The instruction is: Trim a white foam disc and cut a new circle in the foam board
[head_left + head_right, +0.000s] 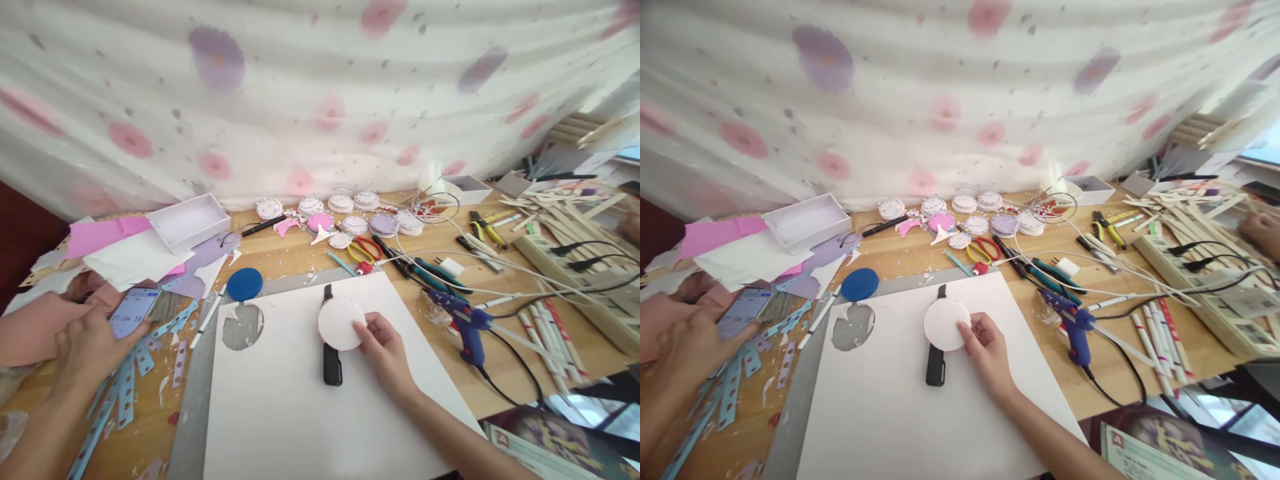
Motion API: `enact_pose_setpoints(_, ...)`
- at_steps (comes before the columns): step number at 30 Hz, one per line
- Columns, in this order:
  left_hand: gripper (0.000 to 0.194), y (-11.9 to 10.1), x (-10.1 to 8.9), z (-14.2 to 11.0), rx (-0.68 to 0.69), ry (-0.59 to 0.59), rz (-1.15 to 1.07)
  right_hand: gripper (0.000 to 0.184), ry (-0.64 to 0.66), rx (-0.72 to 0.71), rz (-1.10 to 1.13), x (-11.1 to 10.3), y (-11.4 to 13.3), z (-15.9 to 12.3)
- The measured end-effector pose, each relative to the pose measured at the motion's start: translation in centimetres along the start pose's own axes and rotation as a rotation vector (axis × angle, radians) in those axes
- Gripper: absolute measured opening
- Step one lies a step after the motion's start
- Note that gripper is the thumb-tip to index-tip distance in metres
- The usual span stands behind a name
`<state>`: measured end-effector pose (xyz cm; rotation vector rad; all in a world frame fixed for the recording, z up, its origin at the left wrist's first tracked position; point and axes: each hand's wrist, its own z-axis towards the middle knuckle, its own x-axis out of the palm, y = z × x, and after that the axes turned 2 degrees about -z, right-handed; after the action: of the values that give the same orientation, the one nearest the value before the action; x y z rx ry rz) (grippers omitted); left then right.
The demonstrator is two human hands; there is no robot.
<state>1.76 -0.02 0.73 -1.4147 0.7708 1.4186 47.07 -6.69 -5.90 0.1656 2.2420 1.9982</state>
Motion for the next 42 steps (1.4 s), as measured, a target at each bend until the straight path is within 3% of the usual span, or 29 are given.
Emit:
enact_pose_setpoints(2,0.059,-2.4,-0.3,-1.5,0.009,-0.033,-0.079,0.033,0.04,-0.018,0.014,0.3,0.6,0.2)
enact_pose_setpoints(3,0.061,-4.0,-0.4,-2.6,0.036,-0.082,-0.259,0.033,0.072,-0.035,0.025,0.6,1.0,0.4)
enact_pose_setpoints(5,0.056,-7.6,-0.7,-5.7,0.127,-0.024,-0.411,0.032,0.152,-0.094,0.054,1.6,2.0,0.8)
enact_pose_setpoints(6,0.051,-9.5,-0.9,-7.4,0.177,0.059,-0.508,0.031,0.197,-0.133,0.071,2.2,2.6,1.0)
enact_pose_setpoints(7,0.047,-11.4,-1.0,-9.0,0.191,0.223,-0.714,0.029,0.237,-0.173,0.089,2.9,3.1,1.2)
enact_pose_setpoints(9,0.045,-14.7,-1.3,-11.6,0.202,0.317,-1.06,0.026,0.31,-0.243,0.102,4.1,4.0,1.5)
enact_pose_setpoints(10,0.047,-15.9,-1.3,-12.4,0.224,0.363,-1.156,0.024,0.343,-0.279,0.093,4.6,4.3,1.6)
enact_pose_setpoints(12,0.04,-17.4,-1.0,-13.0,0.281,0.477,-1.113,0.021,0.396,-0.348,0.051,5.2,4.5,1.8)
enact_pose_setpoints(19,0.031,-17.2,1.3,-11.7,0.349,0.467,-1.009,0.022,0.442,-0.322,0.052,4.9,3.7,1.9)
enact_pose_setpoints(26,0.026,-17.0,1.9,-12.0,0.393,0.511,-1.015,0.018,0.459,-0.418,-0.003,4.8,4.0,2.0)
enact_pose_setpoints(30,0.029,-16.9,2.9,-11.6,0.175,0.528,-1.126,0.013,0.44,-0.524,-0.218,4.7,4.3,2.4)
enact_pose_setpoints(32,0.031,-16.5,3.5,-11.0,0.032,0.518,-1.213,0.033,0.329,-0.597,-0.434,4.1,4.2,2.1)
enact_pose_setpoints(35,0.037,-15.6,3.9,-10.0,-0.163,0.519,-1.331,0.049,0.148,-0.524,-0.706,2.8,3.0,0.7)
enact_pose_setpoints(38,0.041,-14.6,3.5,-9.6,-0.291,0.618,-1.431,0.046,0.175,-0.488,-0.89,2.4,0.9,-0.9)
enact_pose_setpoints(42,0.04,-14.0,2.3,-10.5,-0.481,0.68,-1.603,0.043,0.239,-0.528,-1.001,4.3,-0.6,-1.7)
